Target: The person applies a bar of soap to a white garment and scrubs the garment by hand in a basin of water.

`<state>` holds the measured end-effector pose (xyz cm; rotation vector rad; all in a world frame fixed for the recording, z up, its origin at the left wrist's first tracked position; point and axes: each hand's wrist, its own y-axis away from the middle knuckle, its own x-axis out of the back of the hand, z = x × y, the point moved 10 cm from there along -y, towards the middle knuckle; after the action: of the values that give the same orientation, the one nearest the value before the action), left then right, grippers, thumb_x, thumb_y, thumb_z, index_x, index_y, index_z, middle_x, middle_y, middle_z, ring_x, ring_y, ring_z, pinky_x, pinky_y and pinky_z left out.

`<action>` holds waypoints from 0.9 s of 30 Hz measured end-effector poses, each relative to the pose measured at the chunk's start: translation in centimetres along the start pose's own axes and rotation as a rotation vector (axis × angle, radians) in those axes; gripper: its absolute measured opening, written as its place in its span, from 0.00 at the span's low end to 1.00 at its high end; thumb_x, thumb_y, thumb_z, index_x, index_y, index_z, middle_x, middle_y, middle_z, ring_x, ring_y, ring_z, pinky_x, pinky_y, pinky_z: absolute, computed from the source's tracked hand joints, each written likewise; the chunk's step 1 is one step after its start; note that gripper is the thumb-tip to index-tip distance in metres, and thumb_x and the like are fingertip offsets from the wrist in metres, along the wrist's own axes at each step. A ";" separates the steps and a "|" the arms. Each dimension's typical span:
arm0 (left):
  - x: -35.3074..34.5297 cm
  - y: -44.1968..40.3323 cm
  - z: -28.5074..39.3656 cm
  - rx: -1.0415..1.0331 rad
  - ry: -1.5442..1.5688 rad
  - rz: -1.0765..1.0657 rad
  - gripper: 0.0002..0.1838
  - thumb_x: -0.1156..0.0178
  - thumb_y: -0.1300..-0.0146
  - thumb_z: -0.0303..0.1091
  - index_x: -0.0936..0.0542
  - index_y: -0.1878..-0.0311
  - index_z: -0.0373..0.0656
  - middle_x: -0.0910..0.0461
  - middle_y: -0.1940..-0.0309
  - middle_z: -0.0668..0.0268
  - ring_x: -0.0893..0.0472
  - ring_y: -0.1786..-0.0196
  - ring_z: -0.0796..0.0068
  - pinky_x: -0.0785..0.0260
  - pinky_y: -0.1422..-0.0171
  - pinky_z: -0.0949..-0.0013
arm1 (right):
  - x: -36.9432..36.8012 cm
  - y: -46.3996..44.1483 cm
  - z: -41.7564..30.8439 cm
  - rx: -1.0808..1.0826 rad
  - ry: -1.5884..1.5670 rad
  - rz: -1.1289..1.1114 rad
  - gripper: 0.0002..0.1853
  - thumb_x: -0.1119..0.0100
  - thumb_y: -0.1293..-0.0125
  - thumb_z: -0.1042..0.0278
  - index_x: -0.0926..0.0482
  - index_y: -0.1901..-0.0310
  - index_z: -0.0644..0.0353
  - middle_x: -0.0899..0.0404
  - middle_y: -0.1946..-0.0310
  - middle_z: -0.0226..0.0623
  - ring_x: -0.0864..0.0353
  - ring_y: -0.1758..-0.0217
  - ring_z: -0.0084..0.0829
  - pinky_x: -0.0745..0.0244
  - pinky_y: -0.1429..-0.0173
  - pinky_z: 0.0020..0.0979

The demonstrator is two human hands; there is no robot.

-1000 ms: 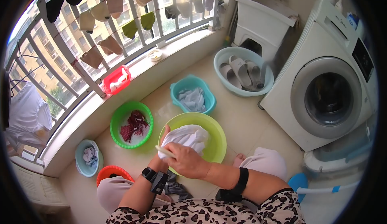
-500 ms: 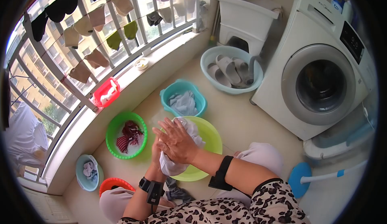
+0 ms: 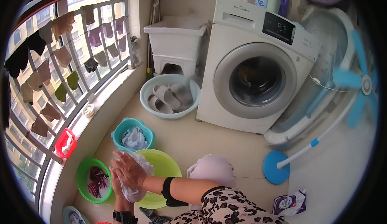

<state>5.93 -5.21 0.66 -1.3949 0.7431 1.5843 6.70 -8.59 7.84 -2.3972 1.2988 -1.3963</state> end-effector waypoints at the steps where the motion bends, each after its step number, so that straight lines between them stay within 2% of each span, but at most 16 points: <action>1: -1.2 0.5 -0.8 0.312 -0.077 -0.013 0.29 0.63 0.29 0.53 0.38 0.35 0.42 0.34 0.38 0.56 0.35 0.35 0.58 0.44 0.31 0.59 | -0.4 -0.9 2.8 -0.136 0.041 -0.086 0.22 0.55 0.34 0.62 0.35 0.40 0.60 0.40 0.37 0.50 0.45 0.31 0.48 0.50 0.29 0.47; 2: -1.5 1.8 -2.6 0.623 -0.160 -0.031 0.29 0.63 0.29 0.53 0.39 0.34 0.42 0.34 0.38 0.56 0.35 0.35 0.58 0.44 0.30 0.59 | -1.1 -1.3 5.7 -0.273 0.078 -0.169 0.22 0.55 0.34 0.63 0.35 0.40 0.60 0.40 0.38 0.50 0.45 0.31 0.47 0.49 0.30 0.46; 3: -0.1 1.7 -2.7 0.596 -0.210 0.023 0.30 0.64 0.29 0.56 0.38 0.35 0.41 0.33 0.40 0.57 0.34 0.36 0.60 0.43 0.32 0.60 | -3.0 -1.0 7.3 -0.277 0.172 -0.273 0.19 0.56 0.34 0.65 0.33 0.42 0.61 0.39 0.38 0.50 0.46 0.30 0.48 0.49 0.29 0.46; 6: 8.2 -0.7 2.5 0.330 -0.496 -0.149 0.32 0.65 0.30 0.59 0.37 0.37 0.41 0.31 0.42 0.58 0.31 0.40 0.62 0.40 0.35 0.60 | -3.6 2.1 1.4 -0.089 -0.121 0.166 0.18 0.56 0.33 0.66 0.33 0.43 0.61 0.40 0.38 0.49 0.47 0.30 0.49 0.50 0.28 0.44; 7: 9.0 -1.6 3.5 0.227 -0.580 -0.206 0.33 0.66 0.30 0.60 0.37 0.38 0.40 0.31 0.43 0.59 0.30 0.42 0.62 0.39 0.35 0.61 | -3.3 2.4 0.8 -0.066 -0.125 0.196 0.18 0.56 0.33 0.67 0.33 0.44 0.61 0.40 0.37 0.49 0.47 0.30 0.49 0.51 0.28 0.44; 10: 1.6 -0.4 0.3 0.439 -0.207 -0.139 0.32 0.62 0.30 0.57 0.37 0.37 0.39 0.30 0.43 0.59 0.31 0.41 0.64 0.41 0.35 0.61 | -2.1 2.4 0.7 -0.030 -0.112 0.250 0.17 0.56 0.34 0.68 0.32 0.45 0.62 0.42 0.37 0.49 0.48 0.30 0.50 0.52 0.27 0.45; 14: -1.5 1.3 -2.1 0.571 -0.194 -0.041 0.29 0.60 0.30 0.54 0.36 0.37 0.40 0.31 0.43 0.59 0.32 0.40 0.63 0.42 0.33 0.62 | -1.1 1.3 4.2 -0.110 -0.038 0.283 0.16 0.53 0.37 0.69 0.30 0.49 0.65 0.38 0.40 0.49 0.44 0.33 0.52 0.49 0.29 0.46; 15: 0.1 0.9 -2.0 0.490 -0.421 -0.018 0.31 0.56 0.31 0.54 0.38 0.36 0.38 0.29 0.45 0.60 0.28 0.43 0.64 0.37 0.38 0.63 | -1.3 1.1 5.4 -0.146 0.016 0.281 0.16 0.53 0.37 0.68 0.29 0.50 0.65 0.37 0.42 0.49 0.43 0.34 0.52 0.47 0.30 0.46; 17: 6.2 1.8 -2.6 0.621 -0.571 0.009 0.27 0.55 0.31 0.49 0.37 0.36 0.40 0.28 0.45 0.60 0.27 0.44 0.62 0.35 0.38 0.61 | -0.9 0.7 6.8 -0.128 0.290 0.181 0.12 0.54 0.39 0.69 0.27 0.55 0.61 0.31 0.46 0.48 0.35 0.40 0.50 0.39 0.38 0.45; 18: 7.9 1.9 -3.0 0.685 -0.646 0.017 0.25 0.55 0.30 0.46 0.36 0.37 0.41 0.28 0.45 0.60 0.26 0.45 0.61 0.35 0.39 0.60 | -1.0 1.3 11.7 -0.358 0.027 0.381 0.10 0.53 0.40 0.67 0.25 0.60 0.60 0.26 0.57 0.46 0.28 0.51 0.47 0.33 0.45 0.46; 19: 4.7 2.4 -2.9 0.592 -0.729 0.037 0.21 0.50 0.33 0.45 0.29 0.44 0.40 0.24 0.55 0.62 0.22 0.55 0.65 0.29 0.49 0.64 | -2.9 1.9 15.4 -0.501 -0.055 0.346 0.10 0.52 0.42 0.66 0.25 0.61 0.60 0.27 0.63 0.43 0.26 0.58 0.42 0.31 0.51 0.43; 20: 3.5 3.5 -2.5 0.631 -0.754 0.093 0.23 0.48 0.34 0.45 0.31 0.42 0.39 0.24 0.53 0.61 0.23 0.52 0.66 0.31 0.47 0.65 | -4.3 2.7 18.7 -0.643 -0.141 0.310 0.10 0.51 0.44 0.66 0.26 0.61 0.59 0.27 0.68 0.40 0.25 0.65 0.38 0.28 0.57 0.41; 22: 2.6 4.6 -1.5 0.704 -0.802 0.208 0.28 0.45 0.35 0.45 0.34 0.38 0.37 0.25 0.48 0.60 0.25 0.47 0.67 0.33 0.42 0.67 | -8.3 4.4 23.8 -0.879 -0.717 0.146 0.12 0.51 0.44 0.66 0.26 0.59 0.59 0.29 0.72 0.37 0.28 0.70 0.33 0.29 0.63 0.36; 23: 4.2 3.9 -1.6 0.700 -0.684 0.233 0.21 0.48 0.33 0.42 0.30 0.42 0.39 0.24 0.52 0.62 0.24 0.51 0.67 0.32 0.45 0.66 | -9.4 4.7 23.6 -0.981 -1.008 0.044 0.13 0.52 0.45 0.66 0.26 0.58 0.58 0.30 0.73 0.36 0.29 0.72 0.30 0.29 0.65 0.33; 26: 5.8 1.2 1.1 0.480 -0.754 0.186 0.19 0.48 0.34 0.45 0.27 0.48 0.39 0.23 0.58 0.63 0.24 0.57 0.69 0.31 0.51 0.67 | -4.9 6.1 21.3 -1.125 -1.090 0.449 0.10 0.49 0.42 0.65 0.26 0.60 0.56 0.30 0.67 0.30 0.33 0.67 0.21 0.33 0.66 0.23; 27: 5.6 0.3 1.8 0.408 -0.777 0.168 0.19 0.47 0.34 0.45 0.27 0.51 0.40 0.23 0.60 0.63 0.24 0.59 0.70 0.31 0.53 0.68 | -6.0 5.4 21.2 -1.044 -1.029 0.404 0.12 0.49 0.38 0.63 0.28 0.55 0.58 0.29 0.62 0.32 0.30 0.63 0.25 0.30 0.62 0.26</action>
<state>4.90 -2.57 -4.53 -0.3670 0.6506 1.7911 17.76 -14.76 -11.04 -2.3544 2.1166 0.7916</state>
